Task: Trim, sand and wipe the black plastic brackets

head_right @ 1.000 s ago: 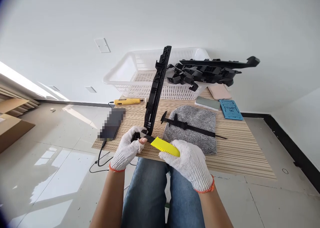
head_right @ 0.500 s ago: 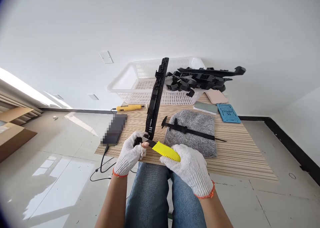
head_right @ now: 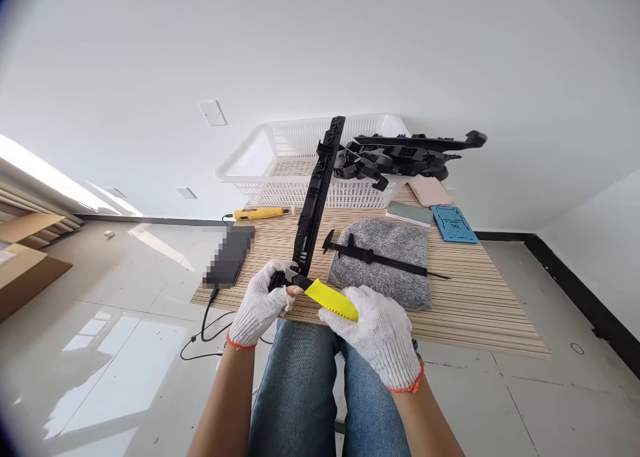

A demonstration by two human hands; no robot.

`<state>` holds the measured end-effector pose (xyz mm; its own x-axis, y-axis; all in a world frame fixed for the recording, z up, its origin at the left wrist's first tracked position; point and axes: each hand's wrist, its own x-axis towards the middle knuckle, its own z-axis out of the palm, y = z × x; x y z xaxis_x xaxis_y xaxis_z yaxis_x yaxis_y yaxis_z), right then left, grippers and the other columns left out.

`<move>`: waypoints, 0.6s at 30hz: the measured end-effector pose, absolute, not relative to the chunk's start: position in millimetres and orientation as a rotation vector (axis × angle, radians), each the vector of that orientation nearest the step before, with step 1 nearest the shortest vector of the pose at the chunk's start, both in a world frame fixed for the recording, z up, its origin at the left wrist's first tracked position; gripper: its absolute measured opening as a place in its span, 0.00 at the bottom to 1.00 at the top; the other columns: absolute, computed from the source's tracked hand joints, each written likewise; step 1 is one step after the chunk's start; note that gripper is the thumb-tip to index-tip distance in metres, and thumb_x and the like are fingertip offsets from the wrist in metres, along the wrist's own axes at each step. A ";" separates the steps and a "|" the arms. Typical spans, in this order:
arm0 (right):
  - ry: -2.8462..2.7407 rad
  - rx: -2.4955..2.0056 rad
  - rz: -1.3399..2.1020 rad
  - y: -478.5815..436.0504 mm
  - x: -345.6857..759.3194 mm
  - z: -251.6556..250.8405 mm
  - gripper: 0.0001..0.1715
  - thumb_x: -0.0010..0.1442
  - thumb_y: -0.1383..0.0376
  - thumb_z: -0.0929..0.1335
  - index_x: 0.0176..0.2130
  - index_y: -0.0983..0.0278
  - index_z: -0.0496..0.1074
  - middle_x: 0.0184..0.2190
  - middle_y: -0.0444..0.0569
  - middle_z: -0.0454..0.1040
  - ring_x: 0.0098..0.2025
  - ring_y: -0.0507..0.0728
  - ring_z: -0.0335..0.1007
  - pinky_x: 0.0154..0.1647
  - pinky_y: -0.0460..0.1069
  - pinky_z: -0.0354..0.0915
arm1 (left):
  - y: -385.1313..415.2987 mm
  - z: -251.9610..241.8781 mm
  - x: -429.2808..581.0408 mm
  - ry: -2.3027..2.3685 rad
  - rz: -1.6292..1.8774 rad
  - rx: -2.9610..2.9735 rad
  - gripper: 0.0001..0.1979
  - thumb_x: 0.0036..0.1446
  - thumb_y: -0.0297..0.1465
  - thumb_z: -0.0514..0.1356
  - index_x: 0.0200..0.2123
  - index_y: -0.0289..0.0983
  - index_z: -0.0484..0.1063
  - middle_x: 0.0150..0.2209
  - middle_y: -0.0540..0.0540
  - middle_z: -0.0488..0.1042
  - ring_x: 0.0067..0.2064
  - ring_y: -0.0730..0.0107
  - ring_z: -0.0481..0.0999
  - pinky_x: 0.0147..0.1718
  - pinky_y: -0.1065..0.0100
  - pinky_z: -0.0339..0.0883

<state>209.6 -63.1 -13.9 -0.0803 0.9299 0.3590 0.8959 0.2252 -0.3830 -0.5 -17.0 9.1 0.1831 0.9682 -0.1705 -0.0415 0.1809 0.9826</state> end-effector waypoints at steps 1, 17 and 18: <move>-1.974 -1.668 0.129 -62.6 210.5 -13.6 0.39 0.63 0.32 0.59 0.29 0.61 0.75 0.22 0.47 0.73 0.22 0.55 0.70 0.24 0.49 0.56 | -17.1 8.6 -0.8 1.112 0.981 1.106 0.20 0.47 0.35 0.73 0.39 0.38 0.69 0.18 0.58 0.66 0.18 0.79 0.62 0.16 0.76 0.58; -1.916 -1.709 0.338 -60.9 211.6 -3.1 0.32 0.57 0.35 0.65 0.29 0.59 0.76 0.21 0.46 0.73 0.22 0.56 0.69 0.24 0.49 0.56 | -17.3 10.9 -0.9 1.149 0.984 1.124 0.25 0.44 0.39 0.75 0.42 0.38 0.70 0.19 0.58 0.67 0.18 0.78 0.64 0.17 0.75 0.60; -1.917 -1.713 0.346 -60.7 211.8 -2.6 0.32 0.57 0.35 0.65 0.29 0.59 0.75 0.21 0.46 0.73 0.22 0.55 0.69 0.24 0.49 0.56 | -17.2 11.2 -1.0 1.149 0.986 1.131 0.24 0.45 0.39 0.75 0.42 0.38 0.70 0.19 0.58 0.67 0.18 0.78 0.63 0.17 0.75 0.59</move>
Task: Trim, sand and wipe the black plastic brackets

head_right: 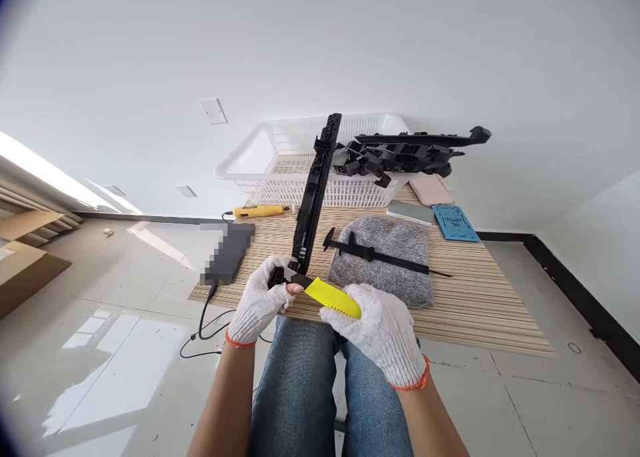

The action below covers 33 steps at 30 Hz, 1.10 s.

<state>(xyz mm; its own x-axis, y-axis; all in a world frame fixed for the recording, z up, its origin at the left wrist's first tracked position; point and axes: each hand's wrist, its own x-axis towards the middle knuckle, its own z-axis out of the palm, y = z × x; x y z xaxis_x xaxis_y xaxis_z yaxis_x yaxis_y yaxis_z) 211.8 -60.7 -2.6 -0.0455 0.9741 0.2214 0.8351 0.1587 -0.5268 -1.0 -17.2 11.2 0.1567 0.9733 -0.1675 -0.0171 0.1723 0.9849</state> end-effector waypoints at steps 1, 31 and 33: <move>-1.918 -1.715 0.354 -60.5 212.0 -2.3 0.32 0.57 0.35 0.65 0.29 0.59 0.75 0.21 0.45 0.73 0.22 0.55 0.69 0.23 0.49 0.56 | -17.1 11.4 -1.0 1.147 0.989 1.136 0.24 0.45 0.38 0.75 0.42 0.38 0.70 0.19 0.58 0.67 0.18 0.78 0.63 0.17 0.75 0.59; -1.952 -1.693 0.404 -48.6 211.2 -5.6 0.31 0.58 0.37 0.64 0.27 0.60 0.67 0.22 0.46 0.70 0.24 0.55 0.65 0.27 0.49 0.53 | -9.6 -0.4 -2.2 1.107 1.037 1.269 0.23 0.48 0.40 0.72 0.43 0.37 0.70 0.20 0.58 0.67 0.20 0.78 0.63 0.19 0.75 0.61; -1.948 -1.699 0.423 -48.4 211.6 -4.5 0.30 0.58 0.37 0.64 0.26 0.59 0.65 0.21 0.45 0.69 0.23 0.54 0.64 0.27 0.49 0.52 | -9.6 -0.5 -1.8 1.084 1.039 1.242 0.24 0.46 0.39 0.73 0.43 0.37 0.69 0.21 0.59 0.67 0.20 0.79 0.62 0.18 0.75 0.60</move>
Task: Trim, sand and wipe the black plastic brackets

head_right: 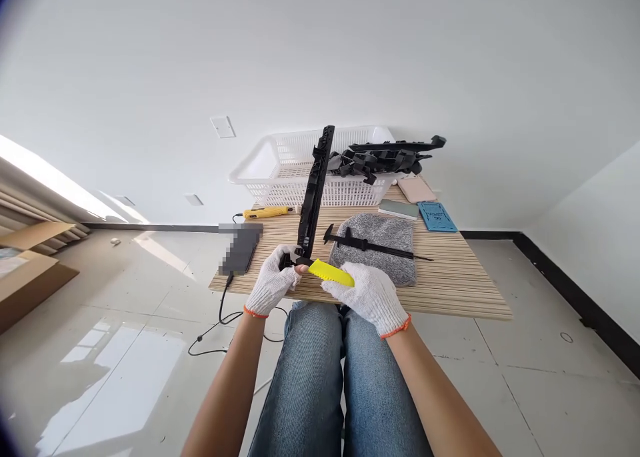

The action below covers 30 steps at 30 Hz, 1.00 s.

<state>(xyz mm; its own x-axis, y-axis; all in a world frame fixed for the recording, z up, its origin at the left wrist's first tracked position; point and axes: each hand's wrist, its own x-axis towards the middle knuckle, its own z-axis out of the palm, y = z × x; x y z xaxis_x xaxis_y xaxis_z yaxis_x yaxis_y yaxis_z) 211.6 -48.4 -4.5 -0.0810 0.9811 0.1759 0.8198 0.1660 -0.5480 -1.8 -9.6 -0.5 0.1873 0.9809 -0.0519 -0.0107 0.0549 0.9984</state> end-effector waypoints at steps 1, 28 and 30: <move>-1.945 -1.702 0.435 -48.3 211.7 -3.9 0.30 0.58 0.37 0.64 0.26 0.59 0.65 0.21 0.45 0.68 0.23 0.54 0.63 0.26 0.49 0.52 | -9.6 -0.4 -1.5 1.077 1.041 1.231 0.24 0.46 0.39 0.73 0.43 0.37 0.69 0.21 0.59 0.67 0.19 0.80 0.62 0.18 0.76 0.60; -1.935 -1.643 0.372 -53.4 215.0 -11.1 0.35 0.59 0.34 0.62 0.30 0.60 0.72 0.23 0.47 0.74 0.24 0.56 0.71 0.25 0.49 0.57 | -13.5 4.1 -4.9 1.130 0.941 1.255 0.21 0.51 0.37 0.70 0.46 0.39 0.69 0.21 0.59 0.66 0.21 0.79 0.63 0.20 0.76 0.59; -1.941 -1.647 0.358 -54.4 215.7 -11.9 0.34 0.59 0.34 0.63 0.30 0.60 0.73 0.23 0.46 0.74 0.24 0.56 0.71 0.26 0.49 0.57 | -14.0 4.4 -5.5 1.142 0.938 1.269 0.21 0.51 0.36 0.70 0.46 0.38 0.70 0.22 0.58 0.67 0.21 0.79 0.64 0.21 0.75 0.60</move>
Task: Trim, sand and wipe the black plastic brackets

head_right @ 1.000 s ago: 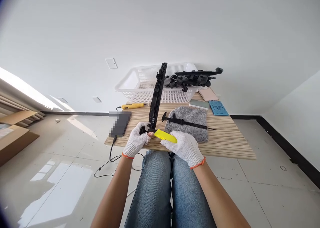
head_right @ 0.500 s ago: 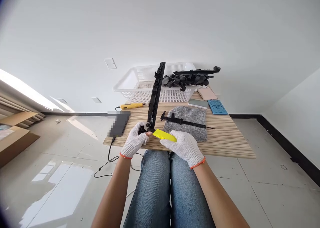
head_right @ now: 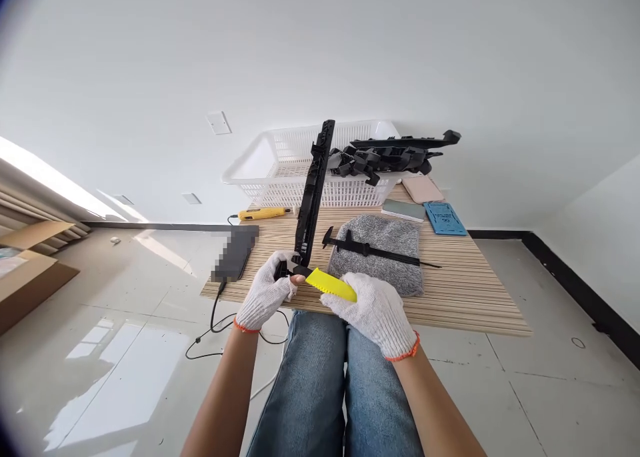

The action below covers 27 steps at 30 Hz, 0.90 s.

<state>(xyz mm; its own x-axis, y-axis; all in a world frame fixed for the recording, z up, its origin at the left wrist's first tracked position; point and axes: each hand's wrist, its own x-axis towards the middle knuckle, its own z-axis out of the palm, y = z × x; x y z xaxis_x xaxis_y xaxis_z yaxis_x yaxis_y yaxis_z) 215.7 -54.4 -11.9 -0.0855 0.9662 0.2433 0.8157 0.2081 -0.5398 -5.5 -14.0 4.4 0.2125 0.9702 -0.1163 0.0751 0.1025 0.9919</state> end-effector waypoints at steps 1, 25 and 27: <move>-1.942 -1.650 0.353 -55.0 216.1 -12.1 0.34 0.59 0.34 0.63 0.30 0.60 0.73 0.23 0.46 0.74 0.24 0.56 0.70 0.25 0.49 0.57 | -14.2 4.7 -5.8 1.150 0.937 1.280 0.21 0.51 0.35 0.70 0.46 0.38 0.70 0.23 0.58 0.67 0.22 0.79 0.65 0.22 0.75 0.61; -1.961 -1.638 0.301 -59.9 218.2 -19.1 0.31 0.60 0.37 0.65 0.36 0.59 0.78 0.28 0.46 0.78 0.25 0.56 0.74 0.26 0.50 0.61 | -18.9 2.1 -6.5 1.178 0.920 1.260 0.17 0.49 0.34 0.71 0.42 0.39 0.72 0.22 0.58 0.67 0.20 0.79 0.63 0.22 0.74 0.62; -1.964 -1.642 0.307 -60.2 217.9 -19.6 0.31 0.60 0.37 0.65 0.37 0.59 0.78 0.29 0.47 0.78 0.26 0.56 0.74 0.27 0.50 0.61 | -19.0 1.6 -6.9 1.187 0.916 1.256 0.18 0.49 0.35 0.71 0.42 0.40 0.72 0.22 0.58 0.67 0.20 0.79 0.63 0.22 0.74 0.62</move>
